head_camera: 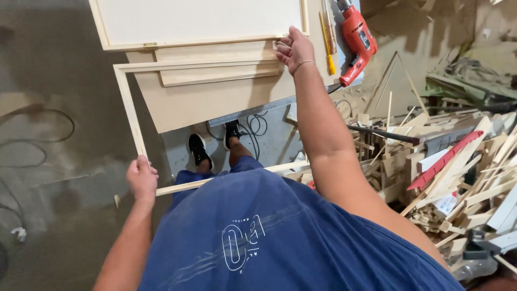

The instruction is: Measuring, marking, fitting, and sanding wooden components for a box assembly

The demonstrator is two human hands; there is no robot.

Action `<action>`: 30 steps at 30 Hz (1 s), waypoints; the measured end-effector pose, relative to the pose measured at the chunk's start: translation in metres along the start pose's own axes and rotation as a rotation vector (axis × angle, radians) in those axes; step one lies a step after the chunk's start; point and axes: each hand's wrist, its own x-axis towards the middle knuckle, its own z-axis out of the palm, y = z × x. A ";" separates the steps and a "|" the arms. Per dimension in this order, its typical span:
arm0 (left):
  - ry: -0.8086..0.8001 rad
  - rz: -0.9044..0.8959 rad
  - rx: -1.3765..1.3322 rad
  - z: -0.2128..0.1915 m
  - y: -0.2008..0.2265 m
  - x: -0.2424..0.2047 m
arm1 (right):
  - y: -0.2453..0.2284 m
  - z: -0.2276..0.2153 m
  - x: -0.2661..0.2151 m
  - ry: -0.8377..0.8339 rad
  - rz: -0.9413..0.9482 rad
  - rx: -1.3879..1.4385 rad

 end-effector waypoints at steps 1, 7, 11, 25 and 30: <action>0.007 -0.011 -0.009 0.000 0.002 -0.002 | -0.007 0.009 -0.018 -0.007 0.003 -0.014; 0.017 -0.007 0.025 -0.001 0.001 -0.007 | -0.012 0.028 -0.017 0.260 0.026 -0.270; 0.023 -0.011 0.036 0.000 0.002 -0.014 | -0.002 0.026 0.016 0.354 0.054 -0.320; -0.006 -0.016 0.069 -0.004 0.010 -0.024 | 0.010 0.021 0.061 0.427 0.116 -0.124; -0.007 0.000 0.043 -0.004 0.009 -0.023 | 0.008 0.026 0.050 0.416 0.098 -0.127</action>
